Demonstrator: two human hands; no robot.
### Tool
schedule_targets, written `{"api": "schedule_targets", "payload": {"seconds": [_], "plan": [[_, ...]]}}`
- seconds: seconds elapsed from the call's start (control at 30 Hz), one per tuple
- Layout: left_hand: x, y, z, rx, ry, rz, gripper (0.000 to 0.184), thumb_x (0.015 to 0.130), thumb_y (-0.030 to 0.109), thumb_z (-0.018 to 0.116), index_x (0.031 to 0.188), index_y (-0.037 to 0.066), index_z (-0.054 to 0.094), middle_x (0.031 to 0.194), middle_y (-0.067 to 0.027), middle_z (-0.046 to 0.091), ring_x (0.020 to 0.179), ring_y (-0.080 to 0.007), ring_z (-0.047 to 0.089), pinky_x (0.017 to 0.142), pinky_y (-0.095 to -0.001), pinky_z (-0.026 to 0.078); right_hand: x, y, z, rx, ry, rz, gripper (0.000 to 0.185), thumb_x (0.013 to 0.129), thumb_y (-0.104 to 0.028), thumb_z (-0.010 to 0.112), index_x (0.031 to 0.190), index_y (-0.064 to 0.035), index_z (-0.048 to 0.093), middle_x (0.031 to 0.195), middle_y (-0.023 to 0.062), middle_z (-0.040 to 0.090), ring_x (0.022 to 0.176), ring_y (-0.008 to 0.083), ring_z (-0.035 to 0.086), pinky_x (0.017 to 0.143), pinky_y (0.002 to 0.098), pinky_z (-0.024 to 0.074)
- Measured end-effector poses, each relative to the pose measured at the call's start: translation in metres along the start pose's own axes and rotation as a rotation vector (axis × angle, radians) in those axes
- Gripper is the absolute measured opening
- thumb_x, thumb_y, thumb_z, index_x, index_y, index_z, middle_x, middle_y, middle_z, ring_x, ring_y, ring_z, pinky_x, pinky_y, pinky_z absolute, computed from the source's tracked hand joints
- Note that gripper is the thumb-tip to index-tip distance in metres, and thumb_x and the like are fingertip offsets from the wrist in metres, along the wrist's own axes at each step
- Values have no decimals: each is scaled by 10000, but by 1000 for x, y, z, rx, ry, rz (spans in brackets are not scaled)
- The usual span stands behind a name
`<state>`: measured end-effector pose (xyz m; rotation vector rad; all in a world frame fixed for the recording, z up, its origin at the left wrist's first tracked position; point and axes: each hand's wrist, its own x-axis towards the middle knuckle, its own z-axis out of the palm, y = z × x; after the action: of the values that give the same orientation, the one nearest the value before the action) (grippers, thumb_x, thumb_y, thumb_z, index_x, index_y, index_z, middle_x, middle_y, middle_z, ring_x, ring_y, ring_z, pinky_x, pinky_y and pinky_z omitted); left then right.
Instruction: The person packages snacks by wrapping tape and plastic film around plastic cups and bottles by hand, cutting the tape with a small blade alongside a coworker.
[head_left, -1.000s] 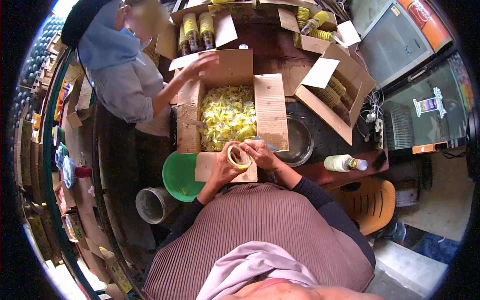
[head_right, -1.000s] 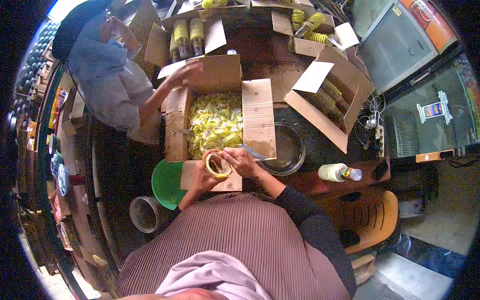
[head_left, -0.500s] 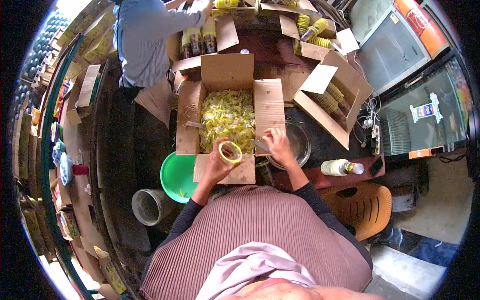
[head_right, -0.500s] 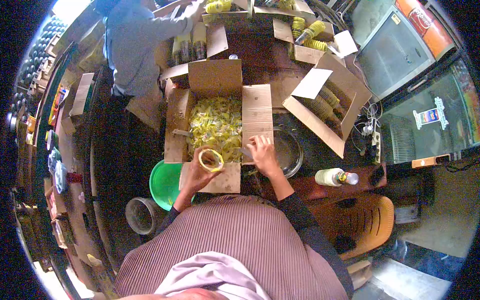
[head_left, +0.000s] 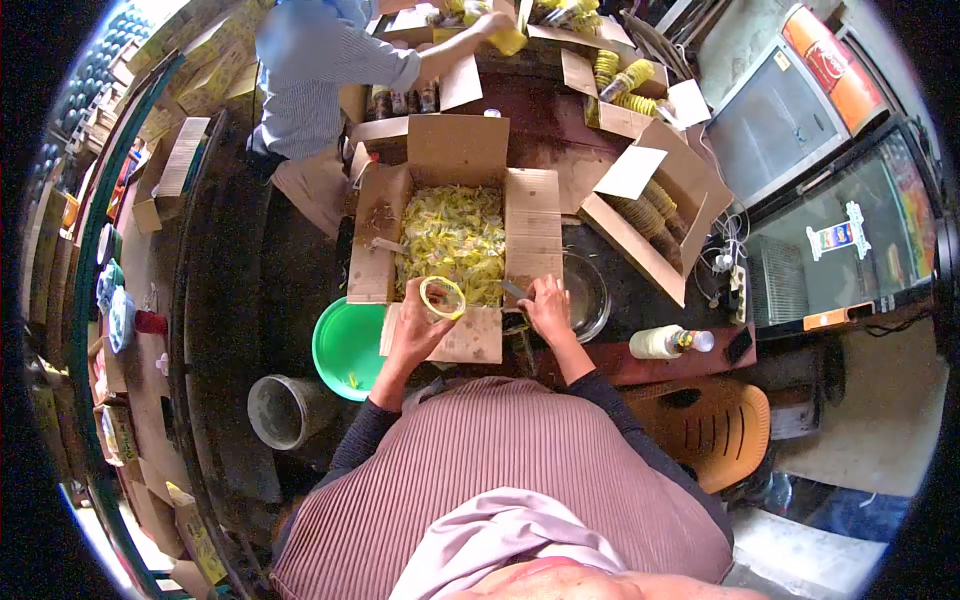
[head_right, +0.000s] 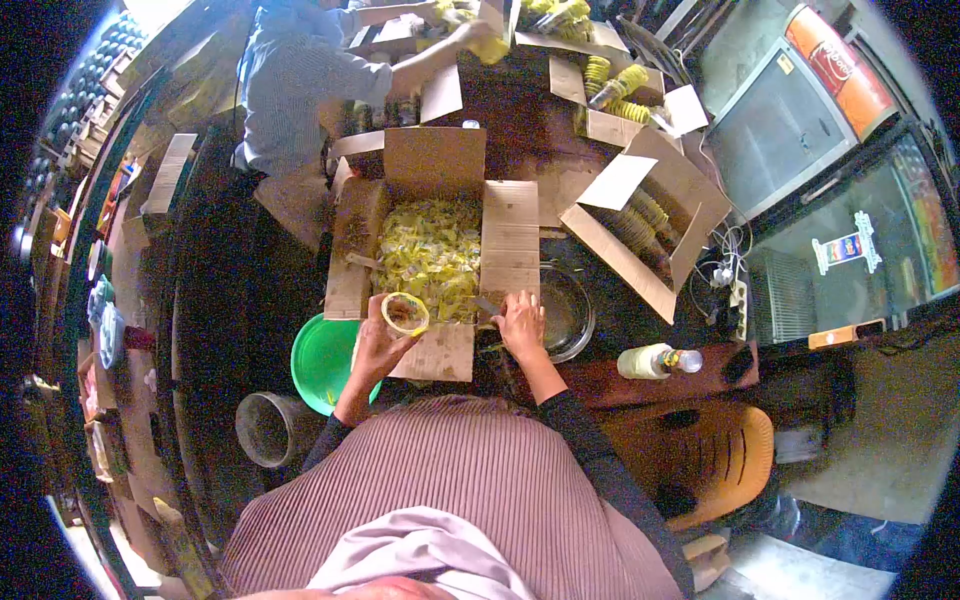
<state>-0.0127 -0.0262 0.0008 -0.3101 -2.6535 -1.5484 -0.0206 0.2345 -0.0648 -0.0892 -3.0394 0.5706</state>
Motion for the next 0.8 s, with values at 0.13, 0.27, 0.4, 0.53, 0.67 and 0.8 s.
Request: {"api": "schedule_targets", "payload": {"seconds": [0.13, 0.27, 0.4, 0.53, 0.67, 0.8], "plan": [[-4, 8, -4, 28, 44, 63, 632, 678, 139, 808, 1160, 35, 413, 979, -131, 655, 921, -272, 652, 799, -367, 507, 0, -1, 7, 66, -31, 16, 256, 711, -213, 751, 843, -57, 596, 926, 138, 590, 957, 328, 555, 808, 448, 436], [-6, 22, -6, 0, 39, 14, 560, 684, 142, 789, 1127, 32, 465, 987, -138, 603, 964, -309, 595, 829, -378, 467, 4, 5, 15, 141, 6, 86, 211, 717, -175, 734, 827, -53, 602, 890, 150, 599, 901, 341, 576, 787, 441, 453], [-6, 18, -1, 42, 27, 33, 571, 646, 126, 785, 1123, 42, 483, 1001, -139, 591, 980, -319, 580, 831, -398, 468, -2, 0, 4, 151, 17, -61, 132, 733, -83, 676, 843, -41, 616, 888, 150, 591, 876, 329, 586, 770, 425, 478], [-6, 18, 0, 155, 51, 48, 588, 623, 111, 778, 1129, 49, 484, 999, -143, 586, 973, -325, 572, 818, -412, 469, -20, -38, -29, 357, 178, -164, 101, 774, -10, 613, 872, -31, 621, 870, 115, 571, 864, 310, 579, 761, 390, 477], [-7, 26, -3, 239, 18, 11, 558, 616, 113, 775, 1095, 44, 495, 971, -152, 587, 953, -336, 569, 795, -423, 469, -43, -75, -63, 439, 292, -290, 135, 777, -34, 620, 906, -63, 646, 853, 97, 564, 858, 304, 554, 765, 405, 460], [-3, 24, -5, 222, -31, 19, 566, 632, 214, 790, 1098, 52, 513, 966, -188, 638, 903, -375, 619, 737, -435, 502, -47, -74, -55, 297, 302, -480, 185, 754, -69, 586, 918, -111, 662, 851, 53, 566, 828, 254, 540, 726, 377, 444]]}}
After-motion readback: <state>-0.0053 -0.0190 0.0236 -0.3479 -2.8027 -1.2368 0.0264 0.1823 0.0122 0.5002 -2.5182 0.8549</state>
